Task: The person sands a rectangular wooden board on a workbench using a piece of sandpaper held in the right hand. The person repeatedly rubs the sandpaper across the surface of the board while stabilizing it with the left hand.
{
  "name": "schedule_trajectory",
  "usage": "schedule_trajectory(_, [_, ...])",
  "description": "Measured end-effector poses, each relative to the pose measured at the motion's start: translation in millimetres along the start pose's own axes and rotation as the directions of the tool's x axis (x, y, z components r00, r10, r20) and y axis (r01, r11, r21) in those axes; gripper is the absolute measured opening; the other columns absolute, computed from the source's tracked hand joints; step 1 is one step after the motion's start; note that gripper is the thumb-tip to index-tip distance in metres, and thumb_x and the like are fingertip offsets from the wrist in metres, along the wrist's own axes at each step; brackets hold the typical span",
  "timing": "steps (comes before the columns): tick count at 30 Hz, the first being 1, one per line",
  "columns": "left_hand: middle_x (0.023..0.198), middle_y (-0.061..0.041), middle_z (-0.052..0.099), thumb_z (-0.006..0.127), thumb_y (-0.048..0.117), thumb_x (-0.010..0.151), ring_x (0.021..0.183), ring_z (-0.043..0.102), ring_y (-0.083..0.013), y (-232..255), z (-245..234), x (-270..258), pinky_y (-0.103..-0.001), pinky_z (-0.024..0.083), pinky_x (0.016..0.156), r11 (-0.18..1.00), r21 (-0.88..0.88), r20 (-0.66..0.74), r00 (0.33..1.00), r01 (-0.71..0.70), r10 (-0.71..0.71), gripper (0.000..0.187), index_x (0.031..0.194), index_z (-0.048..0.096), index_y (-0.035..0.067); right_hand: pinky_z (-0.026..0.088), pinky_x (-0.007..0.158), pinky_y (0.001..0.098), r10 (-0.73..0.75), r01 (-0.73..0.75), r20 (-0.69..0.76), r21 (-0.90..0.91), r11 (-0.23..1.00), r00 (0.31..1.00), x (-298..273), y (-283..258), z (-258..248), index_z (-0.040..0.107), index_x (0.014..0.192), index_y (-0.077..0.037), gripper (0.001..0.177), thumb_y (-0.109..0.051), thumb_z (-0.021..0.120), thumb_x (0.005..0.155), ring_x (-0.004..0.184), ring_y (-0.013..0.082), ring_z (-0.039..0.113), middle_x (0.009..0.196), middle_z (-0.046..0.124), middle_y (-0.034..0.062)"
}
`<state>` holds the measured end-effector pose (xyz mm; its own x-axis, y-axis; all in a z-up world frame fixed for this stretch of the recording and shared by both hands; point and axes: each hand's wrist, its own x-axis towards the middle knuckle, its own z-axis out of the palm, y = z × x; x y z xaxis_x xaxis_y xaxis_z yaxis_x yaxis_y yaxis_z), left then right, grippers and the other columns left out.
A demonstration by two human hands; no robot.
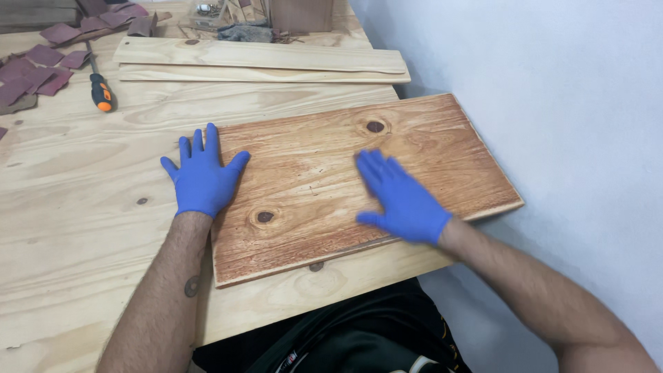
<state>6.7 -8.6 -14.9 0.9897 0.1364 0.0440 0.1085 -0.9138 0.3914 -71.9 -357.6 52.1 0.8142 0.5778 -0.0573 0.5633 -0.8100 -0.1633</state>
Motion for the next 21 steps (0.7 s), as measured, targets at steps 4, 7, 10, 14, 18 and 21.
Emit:
schedule_trajectory(4, [0.170,-0.015,0.032,0.037,0.077,0.101,0.159,0.017,-0.0351,0,1,0,-0.071,0.007,0.122,1.000,0.010,-0.008,1.000,-0.003,0.003,0.088,0.168,0.027,0.021,0.012,0.127,0.0535,-0.099,0.103,0.105,-0.033,0.994,0.990,-41,-23,15,0.019,0.165,-0.004,0.112,-0.074,0.061,0.090,0.157,0.0404,0.017,0.171,0.021,0.0201])
schedule_trajectory(7, [0.170,-0.015,0.032,0.038,0.077,0.100,0.159,0.018,-0.0351,0,0,-2,-0.071,0.007,0.122,1.000,0.003,-0.011,1.000,-0.009,0.009,0.088,0.168,0.028,0.020,0.015,0.127,0.0558,-0.019,0.019,0.077,-0.006,1.000,0.997,-24,16,8,0.023,0.165,-0.007,0.098,-0.071,0.048,0.096,0.157,0.0400,0.021,0.170,0.026,0.0197])
schedule_trajectory(10, [0.171,-0.014,0.031,0.039,0.077,0.100,0.159,0.017,-0.0348,3,-4,-1,-0.071,0.007,0.122,1.000,-0.009,-0.006,1.000,-0.004,0.004,0.088,0.167,0.028,0.021,0.019,0.128,0.0576,0.194,-0.194,-0.042,0.006,0.981,0.980,17,101,6,0.028,0.164,-0.003,0.089,-0.063,0.047,0.101,0.157,0.0429,0.023,0.170,0.027,0.0232])
schedule_trajectory(14, [0.171,-0.015,0.031,0.039,0.079,0.099,0.160,0.016,-0.0345,4,-4,0,-0.071,0.007,0.122,1.000,-0.018,0.008,1.000,-0.004,0.005,0.090,0.167,0.028,0.020,0.020,0.131,0.0527,0.429,-0.440,-0.134,-0.072,0.895,0.893,53,188,13,0.026,0.166,-0.003,0.094,-0.072,0.035,0.104,0.160,0.0369,0.023,0.172,0.027,0.0204])
schedule_trajectory(18, [0.171,-0.016,0.031,0.038,0.079,0.099,0.160,0.016,-0.0349,4,-5,-3,-0.071,0.007,0.122,1.000,-0.018,0.009,1.000,-0.002,0.002,0.090,0.167,0.029,0.020,0.018,0.130,0.0560,0.403,-0.409,-0.116,-0.030,0.912,0.908,45,136,9,0.024,0.165,-0.001,0.102,-0.077,0.038,0.100,0.160,0.0394,0.020,0.172,0.025,0.0226])
schedule_trajectory(21, [0.171,-0.016,0.031,0.038,0.079,0.099,0.160,0.016,-0.0351,3,-3,-3,-0.071,0.007,0.122,1.000,-0.013,0.013,1.000,-0.004,0.004,0.091,0.168,0.028,0.020,0.017,0.128,0.0574,0.213,-0.214,-0.032,-0.031,0.976,0.977,-2,51,1,0.026,0.164,0.000,0.097,-0.067,0.051,0.098,0.159,0.0434,0.019,0.170,0.025,0.0247])
